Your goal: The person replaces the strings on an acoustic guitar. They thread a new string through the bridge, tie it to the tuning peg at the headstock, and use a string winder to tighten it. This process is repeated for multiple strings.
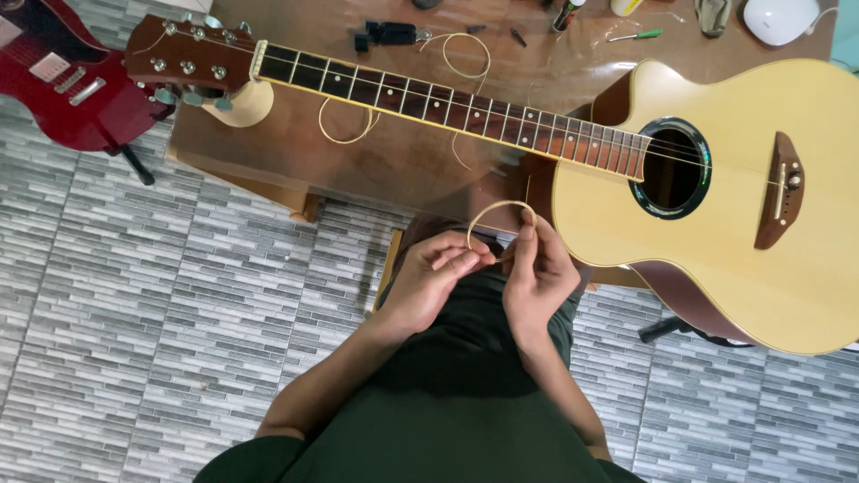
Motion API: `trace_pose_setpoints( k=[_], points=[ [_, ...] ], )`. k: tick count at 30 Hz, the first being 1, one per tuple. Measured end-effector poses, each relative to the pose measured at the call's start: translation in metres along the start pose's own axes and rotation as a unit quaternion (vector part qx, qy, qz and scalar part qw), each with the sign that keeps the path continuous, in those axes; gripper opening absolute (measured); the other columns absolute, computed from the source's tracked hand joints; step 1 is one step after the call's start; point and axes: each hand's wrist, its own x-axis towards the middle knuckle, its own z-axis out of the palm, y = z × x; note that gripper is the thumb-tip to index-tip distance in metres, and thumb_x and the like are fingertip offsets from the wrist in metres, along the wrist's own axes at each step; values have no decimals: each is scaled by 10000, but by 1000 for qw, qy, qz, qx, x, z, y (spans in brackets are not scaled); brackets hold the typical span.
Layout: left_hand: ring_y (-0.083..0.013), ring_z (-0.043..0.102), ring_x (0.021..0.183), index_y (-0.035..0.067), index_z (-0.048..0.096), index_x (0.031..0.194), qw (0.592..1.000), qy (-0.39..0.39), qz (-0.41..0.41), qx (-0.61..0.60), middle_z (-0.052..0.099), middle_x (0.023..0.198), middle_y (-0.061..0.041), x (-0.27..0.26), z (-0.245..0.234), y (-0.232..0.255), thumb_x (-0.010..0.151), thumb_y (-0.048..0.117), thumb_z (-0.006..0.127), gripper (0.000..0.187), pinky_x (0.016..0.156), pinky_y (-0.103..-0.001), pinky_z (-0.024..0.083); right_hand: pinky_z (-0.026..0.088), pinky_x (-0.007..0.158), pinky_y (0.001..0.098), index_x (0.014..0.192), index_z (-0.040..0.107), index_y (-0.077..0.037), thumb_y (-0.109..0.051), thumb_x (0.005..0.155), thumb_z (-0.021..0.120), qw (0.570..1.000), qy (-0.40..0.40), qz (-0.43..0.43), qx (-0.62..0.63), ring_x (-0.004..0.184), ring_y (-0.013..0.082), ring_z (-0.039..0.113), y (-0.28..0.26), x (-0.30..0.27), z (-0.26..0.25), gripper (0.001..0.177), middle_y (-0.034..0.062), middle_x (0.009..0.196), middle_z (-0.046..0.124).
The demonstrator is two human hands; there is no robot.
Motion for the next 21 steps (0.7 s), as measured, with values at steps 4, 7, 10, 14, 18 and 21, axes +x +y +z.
trace_pose_setpoints(
  k=[4, 7, 10, 14, 18, 21],
  points=[
    [-246, 766, 912, -121, 733, 1069, 996, -2, 39, 82, 768, 1004, -257, -5, 1, 24, 906, -7, 760, 201, 833, -338, 633, 484, 475, 302, 1159, 698, 151, 77, 1007, 588, 992, 2, -88, -90, 453, 180, 596, 1, -3, -13, 202, 147, 579, 643],
    [-232, 765, 866, -117, 729, 1078, 994, -19, 45, 98, 762, 992, -249, -3, -1, 33, 902, -4, 761, 211, 793, -319, 640, 492, 475, 284, 1140, 701, 154, 73, 989, 605, 987, 14, -123, -105, 448, 156, 587, 4, -10, -12, 196, 123, 591, 661],
    [-243, 751, 1013, -40, 770, 1079, 966, -10, 148, 210, 767, 1053, -179, 4, -5, 30, 905, 9, 767, 181, 888, -341, 616, 520, 505, 290, 1131, 717, 162, 86, 964, 619, 985, 8, -137, -106, 471, 178, 630, 4, -12, -7, 208, 120, 586, 663],
    [-214, 758, 903, -87, 720, 1126, 990, 39, 71, 114, 771, 996, -213, 3, -1, 23, 961, 48, 717, 212, 835, -344, 643, 542, 528, 301, 1142, 709, 153, 70, 980, 606, 980, -15, -147, -135, 496, 184, 659, 10, -16, -4, 209, 96, 594, 668],
    [-201, 757, 911, -75, 717, 1101, 999, 19, 25, 7, 765, 969, -189, 5, -5, 16, 943, 61, 733, 209, 847, -319, 644, 485, 478, 297, 1148, 694, 137, 81, 999, 568, 995, -37, -60, -65, 442, 139, 563, 8, -10, 3, 203, 82, 515, 574],
    [-217, 723, 901, -63, 717, 1057, 999, -37, 30, -8, 733, 926, -192, 11, -24, -12, 953, 64, 724, 164, 825, -336, 616, 463, 457, 267, 1182, 689, 111, 52, 1036, 551, 999, -26, 0, 18, 448, 111, 534, 8, -6, 8, 209, 81, 537, 569]
  ],
)
